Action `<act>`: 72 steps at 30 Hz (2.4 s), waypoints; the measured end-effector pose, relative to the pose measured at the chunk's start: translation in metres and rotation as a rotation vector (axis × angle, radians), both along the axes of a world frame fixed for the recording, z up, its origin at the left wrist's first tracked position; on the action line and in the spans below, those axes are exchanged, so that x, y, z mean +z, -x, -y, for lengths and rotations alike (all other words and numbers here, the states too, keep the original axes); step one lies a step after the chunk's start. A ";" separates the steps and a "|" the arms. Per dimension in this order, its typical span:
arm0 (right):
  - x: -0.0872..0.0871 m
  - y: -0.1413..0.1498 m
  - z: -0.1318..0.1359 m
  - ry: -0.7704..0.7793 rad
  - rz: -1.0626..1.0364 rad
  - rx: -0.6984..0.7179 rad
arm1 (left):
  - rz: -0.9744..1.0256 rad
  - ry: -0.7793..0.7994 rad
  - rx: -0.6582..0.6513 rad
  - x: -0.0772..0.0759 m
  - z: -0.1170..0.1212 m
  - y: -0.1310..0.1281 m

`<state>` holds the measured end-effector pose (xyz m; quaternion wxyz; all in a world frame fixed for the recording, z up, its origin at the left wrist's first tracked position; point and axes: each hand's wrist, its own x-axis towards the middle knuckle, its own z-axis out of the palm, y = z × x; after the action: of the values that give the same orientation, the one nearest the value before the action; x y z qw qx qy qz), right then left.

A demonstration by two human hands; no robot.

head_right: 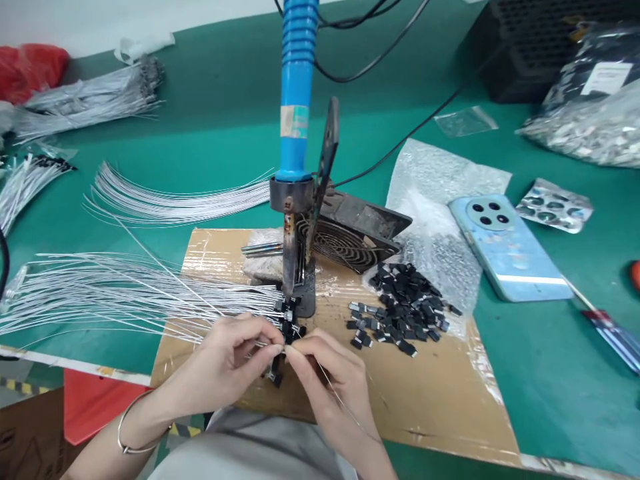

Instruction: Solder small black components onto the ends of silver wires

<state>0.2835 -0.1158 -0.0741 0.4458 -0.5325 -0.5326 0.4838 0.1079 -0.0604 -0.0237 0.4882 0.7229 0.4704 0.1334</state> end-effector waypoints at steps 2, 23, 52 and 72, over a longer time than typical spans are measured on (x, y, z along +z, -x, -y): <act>-0.001 0.000 0.000 0.047 -0.025 -0.078 | 0.071 0.074 0.085 -0.006 -0.002 -0.001; 0.000 0.015 -0.008 0.085 -0.383 -0.238 | 0.179 0.217 0.363 0.001 -0.008 -0.005; 0.010 0.012 -0.015 0.383 -0.677 -0.194 | 0.123 0.156 0.269 -0.002 0.000 -0.002; 0.012 0.023 -0.016 0.360 -0.733 -0.340 | 0.197 0.042 0.388 -0.010 0.009 -0.014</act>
<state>0.2601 -0.1001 -0.0626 0.5786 -0.4749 -0.1516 0.6455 0.1216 -0.0695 -0.0335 0.5120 0.5920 0.5532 0.2851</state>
